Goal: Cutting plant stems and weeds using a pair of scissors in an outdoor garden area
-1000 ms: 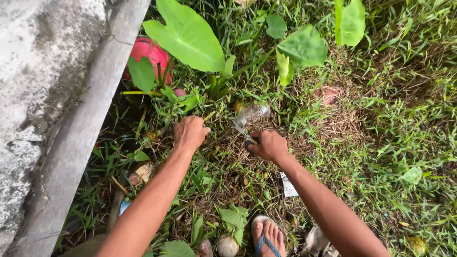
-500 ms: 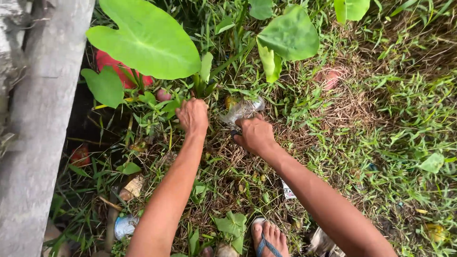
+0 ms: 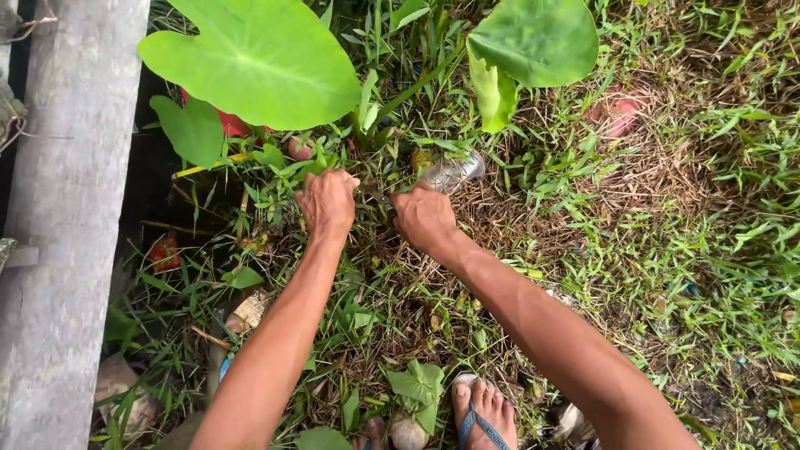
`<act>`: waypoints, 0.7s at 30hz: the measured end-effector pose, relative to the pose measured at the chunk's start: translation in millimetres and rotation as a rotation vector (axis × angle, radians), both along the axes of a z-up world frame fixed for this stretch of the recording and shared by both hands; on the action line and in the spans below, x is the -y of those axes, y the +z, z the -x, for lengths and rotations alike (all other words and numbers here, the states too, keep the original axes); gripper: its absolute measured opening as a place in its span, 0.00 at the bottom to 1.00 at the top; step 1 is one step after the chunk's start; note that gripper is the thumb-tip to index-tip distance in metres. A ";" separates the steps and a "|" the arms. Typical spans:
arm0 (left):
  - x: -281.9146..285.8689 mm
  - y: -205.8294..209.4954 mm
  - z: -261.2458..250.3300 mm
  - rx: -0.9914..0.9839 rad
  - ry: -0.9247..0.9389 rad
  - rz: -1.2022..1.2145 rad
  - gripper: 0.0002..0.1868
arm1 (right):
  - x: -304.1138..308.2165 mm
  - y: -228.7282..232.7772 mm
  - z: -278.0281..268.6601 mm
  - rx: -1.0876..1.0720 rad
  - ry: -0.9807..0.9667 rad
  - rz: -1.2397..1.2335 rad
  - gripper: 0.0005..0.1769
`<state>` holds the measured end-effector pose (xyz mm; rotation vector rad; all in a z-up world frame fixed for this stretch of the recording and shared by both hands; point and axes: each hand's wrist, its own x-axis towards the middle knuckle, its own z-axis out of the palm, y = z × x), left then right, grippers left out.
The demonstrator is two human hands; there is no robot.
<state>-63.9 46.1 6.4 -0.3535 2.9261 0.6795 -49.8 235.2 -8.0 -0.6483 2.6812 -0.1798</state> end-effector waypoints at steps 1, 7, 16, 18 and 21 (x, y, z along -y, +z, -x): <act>3.1 -1.1 -2.0 -0.003 0.001 -0.002 0.07 | -2.1 10.2 -3.6 -0.003 0.001 -0.002 0.17; 8.2 56.4 -42.4 0.293 -0.094 -0.195 0.08 | -35.5 101.9 -32.3 0.036 -0.026 0.002 0.28; 63.2 32.0 -76.9 0.586 -0.193 -0.148 0.25 | -66.4 92.9 -55.5 0.295 -0.192 0.232 0.20; 74.8 16.6 -79.3 0.559 -0.157 -0.151 0.22 | -56.6 117.0 -63.3 0.351 -0.191 0.338 0.21; 78.3 51.1 -99.5 0.503 -0.063 -0.148 0.09 | -40.7 134.6 -67.5 0.328 -0.222 0.408 0.20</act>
